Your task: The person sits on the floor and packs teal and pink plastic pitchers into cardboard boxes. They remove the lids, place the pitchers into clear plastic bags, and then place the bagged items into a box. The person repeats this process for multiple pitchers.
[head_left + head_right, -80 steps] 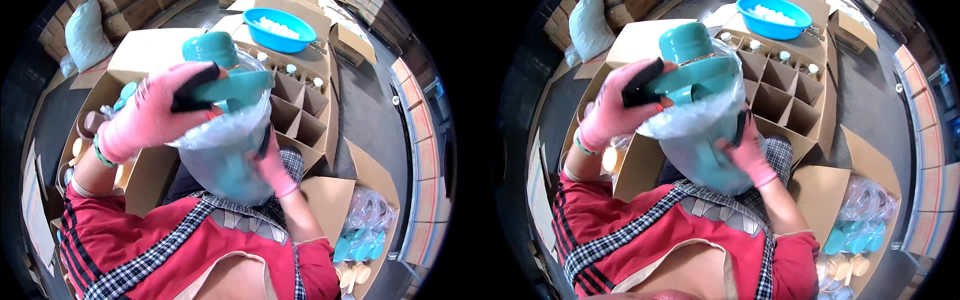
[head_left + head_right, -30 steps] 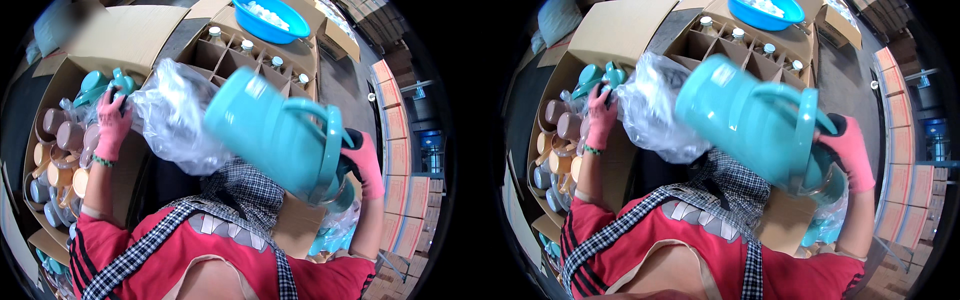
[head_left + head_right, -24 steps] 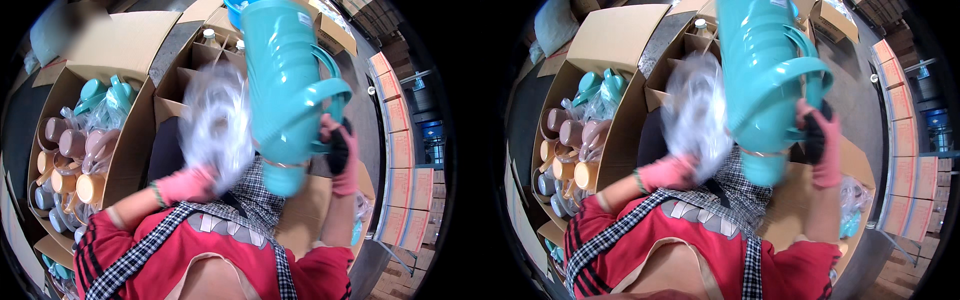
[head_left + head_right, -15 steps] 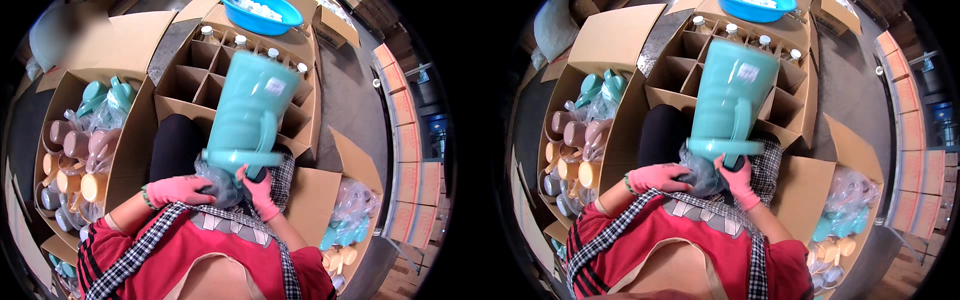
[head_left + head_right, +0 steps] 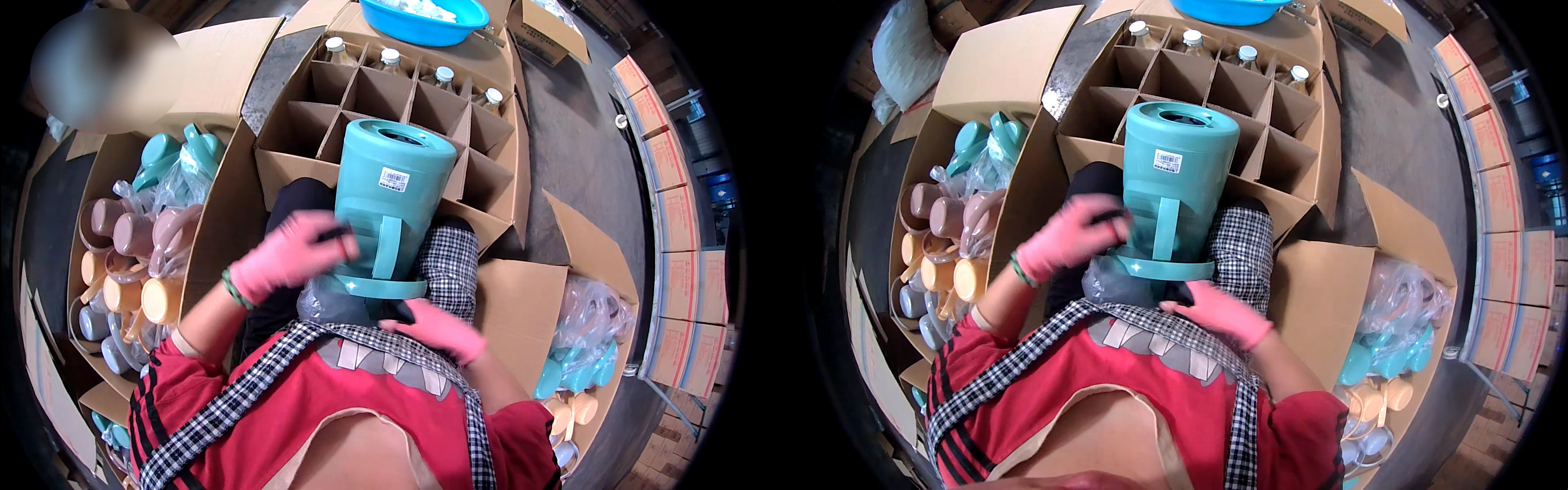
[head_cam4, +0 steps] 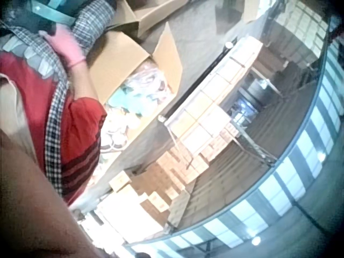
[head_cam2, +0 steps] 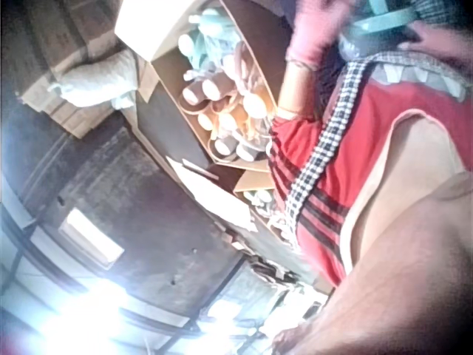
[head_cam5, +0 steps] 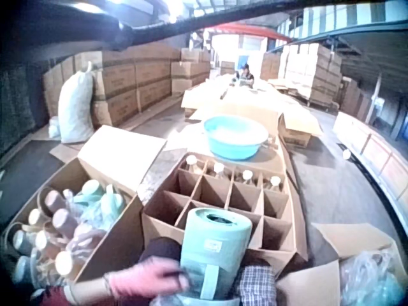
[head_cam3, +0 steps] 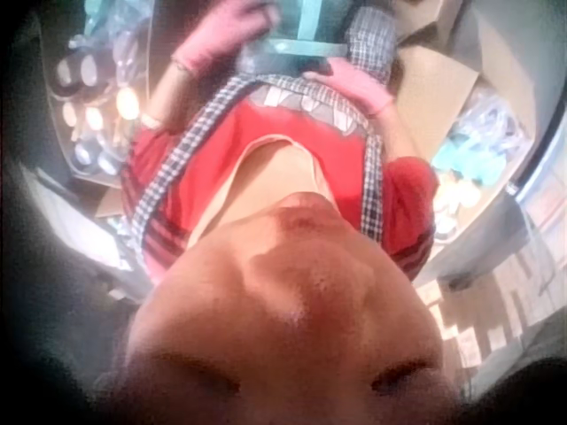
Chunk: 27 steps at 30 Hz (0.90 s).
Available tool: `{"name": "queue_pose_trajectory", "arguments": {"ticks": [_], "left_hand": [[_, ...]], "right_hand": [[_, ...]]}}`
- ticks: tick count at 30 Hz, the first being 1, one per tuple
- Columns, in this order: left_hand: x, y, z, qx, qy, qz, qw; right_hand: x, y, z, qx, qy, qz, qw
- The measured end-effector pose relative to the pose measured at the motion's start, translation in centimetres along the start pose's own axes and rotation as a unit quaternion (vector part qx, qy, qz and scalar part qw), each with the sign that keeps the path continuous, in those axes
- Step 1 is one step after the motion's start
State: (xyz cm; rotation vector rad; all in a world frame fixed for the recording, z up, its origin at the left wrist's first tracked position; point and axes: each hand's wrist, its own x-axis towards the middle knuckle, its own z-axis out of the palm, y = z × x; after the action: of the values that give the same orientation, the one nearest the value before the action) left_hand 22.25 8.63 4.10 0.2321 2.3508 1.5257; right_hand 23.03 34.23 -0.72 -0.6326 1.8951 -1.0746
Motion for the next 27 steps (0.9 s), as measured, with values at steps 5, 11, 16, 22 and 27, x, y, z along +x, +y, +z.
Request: {"name": "queue_pose_trajectory", "arguments": {"ticks": [5, 11, 16, 22, 27], "left_hand": [[9.4, -2.8, -6.2, -0.084, 0.339, 0.070, 0.934], [9.4, 2.0, 2.7, 0.263, 0.296, 0.194, 0.898], [11.8, -3.1, -3.6, -0.412, 0.220, 0.052, 0.883], [7.0, 2.0, 1.5, 0.208, 0.287, 0.246, 0.902], [11.8, -3.3, -3.2, -0.386, 0.178, 0.107, 0.899]], "right_hand": [[1.8, -3.9, -8.3, 0.196, 0.302, -0.171, 0.917], [11.7, 3.0, -15.4, 0.563, 0.184, -0.119, 0.797], [11.2, -2.2, -6.5, 0.126, 0.501, -0.258, 0.816], [12.1, 0.5, -13.9, 0.490, 0.384, -0.062, 0.780], [10.0, -4.2, -7.5, 0.072, 0.471, -0.223, 0.851]]}}
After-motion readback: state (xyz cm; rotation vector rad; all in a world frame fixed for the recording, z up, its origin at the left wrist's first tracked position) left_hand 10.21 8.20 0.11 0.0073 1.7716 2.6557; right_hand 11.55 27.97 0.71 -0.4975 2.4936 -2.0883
